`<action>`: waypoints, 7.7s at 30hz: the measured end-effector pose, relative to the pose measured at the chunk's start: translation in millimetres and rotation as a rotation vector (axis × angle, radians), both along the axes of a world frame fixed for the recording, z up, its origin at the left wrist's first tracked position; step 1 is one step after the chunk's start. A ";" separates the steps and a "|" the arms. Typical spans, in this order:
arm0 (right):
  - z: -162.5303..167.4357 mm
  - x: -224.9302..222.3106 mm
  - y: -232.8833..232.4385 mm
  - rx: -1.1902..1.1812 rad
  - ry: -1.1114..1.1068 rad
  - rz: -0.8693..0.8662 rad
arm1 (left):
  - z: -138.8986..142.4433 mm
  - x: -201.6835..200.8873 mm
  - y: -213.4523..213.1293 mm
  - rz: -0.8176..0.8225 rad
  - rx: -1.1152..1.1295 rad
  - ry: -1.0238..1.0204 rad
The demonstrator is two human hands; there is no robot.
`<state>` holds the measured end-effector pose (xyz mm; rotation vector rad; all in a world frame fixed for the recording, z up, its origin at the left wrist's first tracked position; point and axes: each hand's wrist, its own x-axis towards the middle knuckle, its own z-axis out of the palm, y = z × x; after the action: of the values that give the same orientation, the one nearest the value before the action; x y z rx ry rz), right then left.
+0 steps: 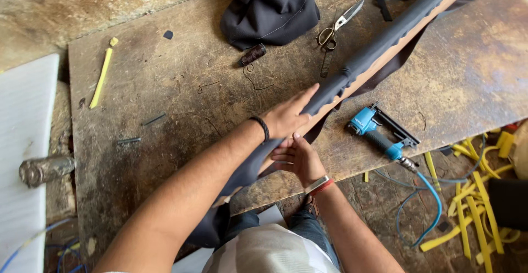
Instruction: The person stretches dark fabric around the edge of a long curved wooden frame on a workbench and secures it with a pneumatic staple gun, working along one side and then the other. They fold the fabric over the edge, staple it in place, and use scissors to trim excess fabric from the frame.
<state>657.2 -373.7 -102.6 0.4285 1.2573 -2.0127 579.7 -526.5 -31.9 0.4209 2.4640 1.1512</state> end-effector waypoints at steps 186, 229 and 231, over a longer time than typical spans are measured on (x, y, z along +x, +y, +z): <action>46.7 91.7 273.3 0.988 0.300 0.109 | 37.2 -22.5 88.8 0.110 -0.693 0.307; 5.2 -452.1 472.1 1.127 1.310 0.472 | 70.0 -279.9 317.7 0.552 -0.840 0.015; 38.6 -477.8 456.6 1.027 1.559 0.293 | 61.7 -273.3 329.0 0.556 -0.819 0.028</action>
<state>179.4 82.9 -64.1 -1.0948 2.9663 -1.0298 306.4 -197.4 29.8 -0.5085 2.8741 0.1927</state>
